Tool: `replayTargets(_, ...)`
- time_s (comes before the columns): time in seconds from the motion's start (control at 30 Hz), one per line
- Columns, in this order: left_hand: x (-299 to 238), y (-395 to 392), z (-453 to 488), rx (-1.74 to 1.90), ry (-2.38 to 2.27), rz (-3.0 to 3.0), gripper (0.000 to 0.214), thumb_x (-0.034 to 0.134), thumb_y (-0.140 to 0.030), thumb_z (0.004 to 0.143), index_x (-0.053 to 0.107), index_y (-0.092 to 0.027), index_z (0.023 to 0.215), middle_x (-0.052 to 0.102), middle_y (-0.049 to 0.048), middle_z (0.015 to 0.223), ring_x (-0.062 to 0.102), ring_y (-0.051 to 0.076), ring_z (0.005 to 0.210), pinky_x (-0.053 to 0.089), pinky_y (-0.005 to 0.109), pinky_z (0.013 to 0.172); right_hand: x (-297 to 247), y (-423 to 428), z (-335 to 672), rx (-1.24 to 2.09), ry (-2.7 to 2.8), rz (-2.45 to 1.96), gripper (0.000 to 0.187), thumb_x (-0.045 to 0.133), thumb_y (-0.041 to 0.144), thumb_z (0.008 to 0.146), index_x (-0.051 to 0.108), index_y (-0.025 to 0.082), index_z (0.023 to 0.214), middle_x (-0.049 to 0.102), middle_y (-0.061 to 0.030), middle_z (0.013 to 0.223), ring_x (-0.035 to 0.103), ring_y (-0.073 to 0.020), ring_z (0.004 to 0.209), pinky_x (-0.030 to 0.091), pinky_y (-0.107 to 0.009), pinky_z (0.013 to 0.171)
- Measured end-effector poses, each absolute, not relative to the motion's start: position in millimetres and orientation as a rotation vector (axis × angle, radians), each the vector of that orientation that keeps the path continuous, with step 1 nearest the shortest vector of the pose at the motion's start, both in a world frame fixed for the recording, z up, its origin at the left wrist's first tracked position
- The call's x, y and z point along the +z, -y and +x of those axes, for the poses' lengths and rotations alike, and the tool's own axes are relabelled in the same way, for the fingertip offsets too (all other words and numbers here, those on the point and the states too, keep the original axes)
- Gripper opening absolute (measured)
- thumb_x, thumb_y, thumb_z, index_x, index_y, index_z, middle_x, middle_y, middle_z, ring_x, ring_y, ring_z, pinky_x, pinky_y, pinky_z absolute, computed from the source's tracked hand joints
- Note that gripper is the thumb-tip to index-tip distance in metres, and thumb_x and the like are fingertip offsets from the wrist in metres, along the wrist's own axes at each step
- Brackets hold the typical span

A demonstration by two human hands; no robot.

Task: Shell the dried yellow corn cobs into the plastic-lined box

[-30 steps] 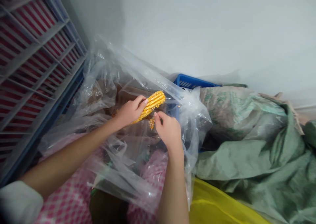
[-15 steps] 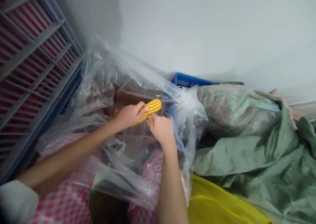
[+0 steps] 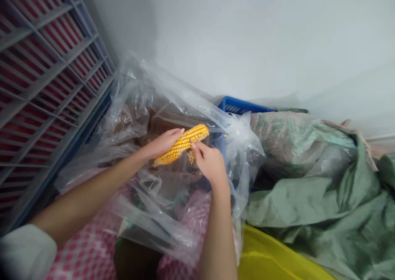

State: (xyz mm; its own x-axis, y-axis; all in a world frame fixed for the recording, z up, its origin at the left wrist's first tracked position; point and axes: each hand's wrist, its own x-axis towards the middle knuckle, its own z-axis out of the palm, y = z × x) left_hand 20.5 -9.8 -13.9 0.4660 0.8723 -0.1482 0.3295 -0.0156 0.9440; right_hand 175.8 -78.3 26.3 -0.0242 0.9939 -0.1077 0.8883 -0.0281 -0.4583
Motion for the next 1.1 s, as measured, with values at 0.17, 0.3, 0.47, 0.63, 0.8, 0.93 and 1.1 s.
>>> replayTargets(0.17,-2.2,8.2,12.9,0.565,-1.439,1.872,0.040,0.024,-0.045,0.088,0.053,-0.020,0.097,0.066,0.0066,0.086,0.061,0.019,0.081,0.040,0.027,0.066,31.3,81.5,176.6,0.542,1.944,-2.067,0.037,0.031,0.042,0.086,0.051,0.021,0.064,0.046,0.0031,0.053,0.042,-0.0101,0.051,0.028,-0.020,0.055)
replayTargets(0.3,0.8,7.2,11.5,0.533,-1.491,1.986,0.041,0.019,-0.045,0.089,0.050,-0.021,0.102,0.067,0.0076,0.089,0.062,0.022,0.084,0.040,0.028,0.065,31.0,80.2,169.3,0.557,1.990,-2.047,0.037,0.031,0.042,0.087,0.050,0.021,0.064,0.044,0.0034,0.052,0.040,-0.0096,0.050,0.027,-0.020,0.054)
replayTargets(0.47,-1.2,11.2,18.2,0.411,-1.514,2.126,0.041,0.016,-0.043,0.089,0.047,-0.021,0.106,0.067,0.0082,0.087,0.064,0.023,0.081,0.040,0.027,0.061,30.0,77.4,163.7,0.520,2.049,-2.099,0.035,0.030,0.040,0.087,0.054,0.021,0.068,0.049,0.0025,0.054,0.041,-0.0099,0.050,0.025,-0.021,0.053)
replayTargets(0.63,-1.5,19.0,24.8,0.314,-1.492,2.342,0.039,0.017,-0.040,0.089,0.047,-0.018,0.103,0.066,0.0099,0.084,0.064,0.023,0.074,0.040,0.028,0.059,31.1,79.9,162.3,0.453,2.160,-2.227,0.035,0.031,0.037,0.088,0.058,0.021,0.071,0.059,-0.0017,0.060,0.049,-0.0125,0.055,0.021,-0.023,0.053)
replayTargets(0.8,-14.0,24.0,34.1,0.343,-1.450,2.134,0.040,0.016,-0.040,0.090,0.048,-0.018,0.095,0.065,0.0077,0.079,0.063,0.020,0.072,0.040,0.027,0.060,29.8,79.2,160.3,0.345,2.217,-2.282,0.031,0.032,0.033,0.087,0.061,0.021,0.081,0.064,-0.0046,0.066,0.053,-0.0150,0.057,0.019,-0.026,0.052)
replayTargets(0.93,-18.3,22.2,36.5,0.463,-1.406,1.934,0.045,0.008,-0.041,0.090,0.049,-0.021,0.088,0.064,0.0055,0.080,0.062,0.017,0.075,0.040,0.025,0.063,32.2,74.3,164.7,0.554,2.148,-2.146,0.032,0.030,0.031,0.088,0.060,0.022,0.081,0.064,-0.0022,0.069,0.054,-0.0133,0.060,0.025,-0.023,0.055)
replayTargets(1.1,-7.2,22.1,35.3,0.274,-1.473,2.262,0.042,0.012,-0.039,0.090,0.047,-0.019,0.102,0.065,0.0081,0.082,0.063,0.020,0.074,0.040,0.027,0.063,35.5,78.9,169.2,0.595,2.114,-2.249,0.034,0.032,0.034,0.087,0.061,0.022,0.074,0.063,-0.0026,0.066,0.054,-0.0144,0.059,0.027,-0.023,0.054)
